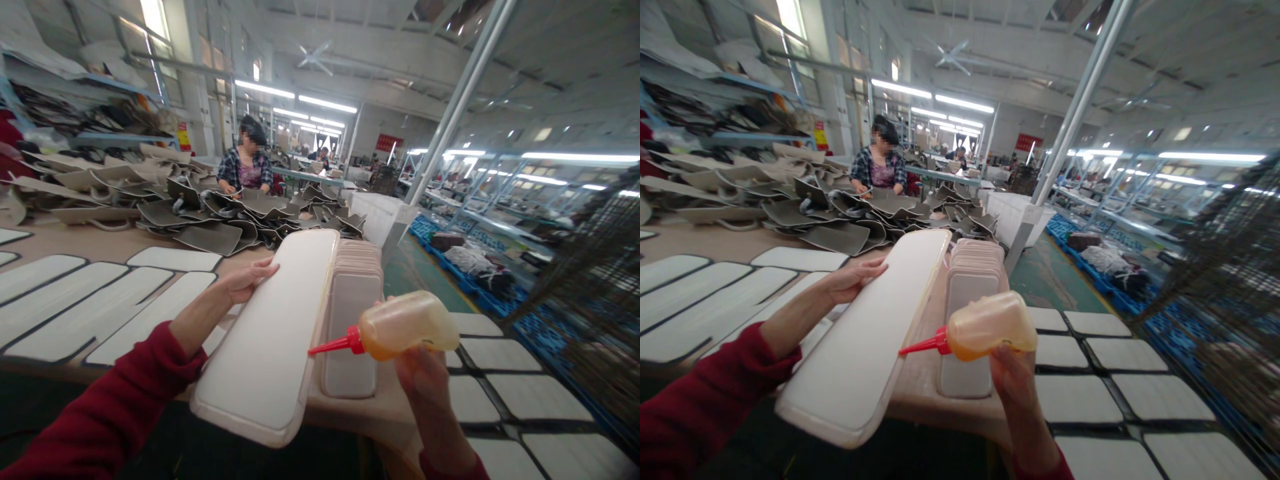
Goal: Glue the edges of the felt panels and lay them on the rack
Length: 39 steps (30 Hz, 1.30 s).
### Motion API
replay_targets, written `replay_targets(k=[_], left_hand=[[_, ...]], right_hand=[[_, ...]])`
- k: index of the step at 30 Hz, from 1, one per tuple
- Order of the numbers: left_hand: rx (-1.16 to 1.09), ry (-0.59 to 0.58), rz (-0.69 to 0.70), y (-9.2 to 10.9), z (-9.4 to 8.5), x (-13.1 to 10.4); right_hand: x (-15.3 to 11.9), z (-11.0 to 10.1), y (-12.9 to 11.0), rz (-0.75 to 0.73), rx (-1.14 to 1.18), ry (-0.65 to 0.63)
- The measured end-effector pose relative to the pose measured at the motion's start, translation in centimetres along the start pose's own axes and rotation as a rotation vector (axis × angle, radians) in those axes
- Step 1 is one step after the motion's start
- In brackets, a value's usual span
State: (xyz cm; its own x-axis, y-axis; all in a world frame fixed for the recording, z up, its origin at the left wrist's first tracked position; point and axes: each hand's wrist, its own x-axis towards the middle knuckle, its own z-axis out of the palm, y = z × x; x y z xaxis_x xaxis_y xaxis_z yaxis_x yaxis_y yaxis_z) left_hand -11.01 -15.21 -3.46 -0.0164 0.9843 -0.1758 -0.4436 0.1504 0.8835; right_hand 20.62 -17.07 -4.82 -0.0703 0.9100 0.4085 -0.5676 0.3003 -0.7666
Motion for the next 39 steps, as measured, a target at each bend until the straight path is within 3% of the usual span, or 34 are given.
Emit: replay_targets(k=[12, 26, 39], left_hand=[[-0.007, 0.046, 0.009, 0.3, 0.4, 0.5], [0.017, 0.086, 0.035, 0.6, -0.5, 1.0], [-0.032, 0.187, 0.045, 1.0, -3.4, 1.3]], right_hand=[[-0.3, 0.1, -0.3, 0.037, 0.005, 0.013], [-0.6, -0.2, 0.3, 0.087, -0.024, -0.004], [-0.5, -0.1, 2.2, 0.058, -0.013, -0.011]])
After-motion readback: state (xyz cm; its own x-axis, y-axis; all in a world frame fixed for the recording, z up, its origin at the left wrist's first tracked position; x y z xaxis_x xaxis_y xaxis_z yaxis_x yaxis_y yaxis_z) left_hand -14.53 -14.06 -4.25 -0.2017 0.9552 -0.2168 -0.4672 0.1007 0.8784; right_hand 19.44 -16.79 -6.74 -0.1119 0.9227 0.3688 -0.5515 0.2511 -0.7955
